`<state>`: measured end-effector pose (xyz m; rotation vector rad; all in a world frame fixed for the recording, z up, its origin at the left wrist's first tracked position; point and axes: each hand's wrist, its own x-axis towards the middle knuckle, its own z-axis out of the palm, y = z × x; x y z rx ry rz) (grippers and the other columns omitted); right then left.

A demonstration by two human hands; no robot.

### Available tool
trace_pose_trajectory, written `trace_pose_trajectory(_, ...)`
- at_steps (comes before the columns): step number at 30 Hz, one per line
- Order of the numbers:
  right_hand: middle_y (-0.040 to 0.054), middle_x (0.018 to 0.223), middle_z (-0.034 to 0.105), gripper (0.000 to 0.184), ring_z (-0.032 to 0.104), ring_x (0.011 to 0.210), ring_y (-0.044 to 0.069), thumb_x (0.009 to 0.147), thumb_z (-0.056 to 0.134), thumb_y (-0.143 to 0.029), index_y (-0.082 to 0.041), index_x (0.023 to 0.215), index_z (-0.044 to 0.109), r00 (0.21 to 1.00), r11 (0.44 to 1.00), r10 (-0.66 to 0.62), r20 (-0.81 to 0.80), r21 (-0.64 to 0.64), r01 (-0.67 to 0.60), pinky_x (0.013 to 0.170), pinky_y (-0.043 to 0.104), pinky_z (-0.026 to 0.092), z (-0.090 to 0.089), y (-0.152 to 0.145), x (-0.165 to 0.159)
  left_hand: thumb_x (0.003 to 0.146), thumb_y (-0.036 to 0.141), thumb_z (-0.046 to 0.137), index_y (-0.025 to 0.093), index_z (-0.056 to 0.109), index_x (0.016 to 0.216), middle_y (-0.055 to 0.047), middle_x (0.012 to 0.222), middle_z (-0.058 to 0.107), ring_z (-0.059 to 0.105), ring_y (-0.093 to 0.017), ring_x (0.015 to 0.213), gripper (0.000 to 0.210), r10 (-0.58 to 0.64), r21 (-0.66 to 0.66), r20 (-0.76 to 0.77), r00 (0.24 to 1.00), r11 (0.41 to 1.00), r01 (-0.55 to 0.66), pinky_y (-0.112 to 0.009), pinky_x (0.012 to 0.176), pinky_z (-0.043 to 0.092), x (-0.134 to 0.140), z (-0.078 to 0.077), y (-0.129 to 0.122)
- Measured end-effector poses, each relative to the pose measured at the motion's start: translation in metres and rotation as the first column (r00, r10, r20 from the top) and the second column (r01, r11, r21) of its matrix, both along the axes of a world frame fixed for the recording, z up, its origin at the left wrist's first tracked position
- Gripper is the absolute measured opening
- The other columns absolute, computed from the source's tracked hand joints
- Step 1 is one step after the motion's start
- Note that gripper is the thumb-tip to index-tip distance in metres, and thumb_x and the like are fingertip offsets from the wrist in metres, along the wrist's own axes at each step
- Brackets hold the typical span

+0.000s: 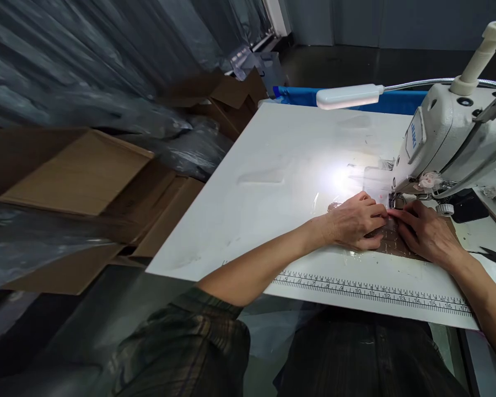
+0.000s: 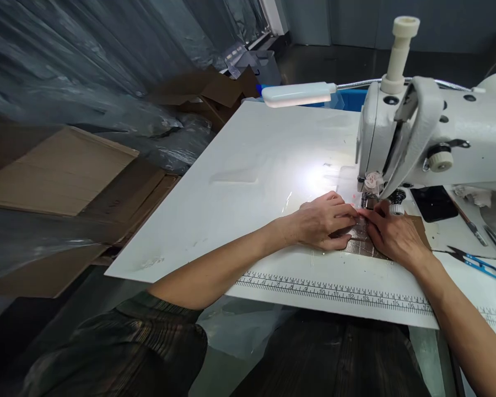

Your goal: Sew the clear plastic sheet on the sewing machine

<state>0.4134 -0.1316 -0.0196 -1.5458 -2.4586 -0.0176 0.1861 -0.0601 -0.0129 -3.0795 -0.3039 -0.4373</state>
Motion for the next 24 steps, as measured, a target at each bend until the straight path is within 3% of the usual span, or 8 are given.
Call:
trace_pose_trajectory(10,0.0132,0.106,0.065,0.043,0.062,0.076,0.021,0.102,0.039,-0.033,-0.023,0.129,0.071,0.995,0.999,0.032,-0.098,0.016,-0.030,0.060,0.034,0.052,-0.0024,-0.0018,0.0015,0.097,0.032,0.045,0.010,0.071,0.108,-0.012,0.109,0.070,0.060,-0.021,0.083,0.035,0.043,0.032,0.001,0.999,0.999,-0.043,-0.039,0.085,0.046,0.0002,-0.0040,0.0017)
trace_pose_trajectory(24,0.0142,0.104,0.064,0.043,0.057,0.066,0.019,0.100,0.040,-0.031,-0.022,0.130,0.069,1.000,0.999,0.011,0.001,0.034,-0.011,0.055,0.033,0.049,-0.0037,-0.0030,-0.0015,0.099,0.040,0.044,0.008,0.064,0.125,-0.017,0.127,0.063,0.060,-0.023,0.092,0.046,0.081,0.024,-0.134,0.988,0.997,-0.079,-0.040,0.088,0.044,0.0015,0.0019,0.0078)
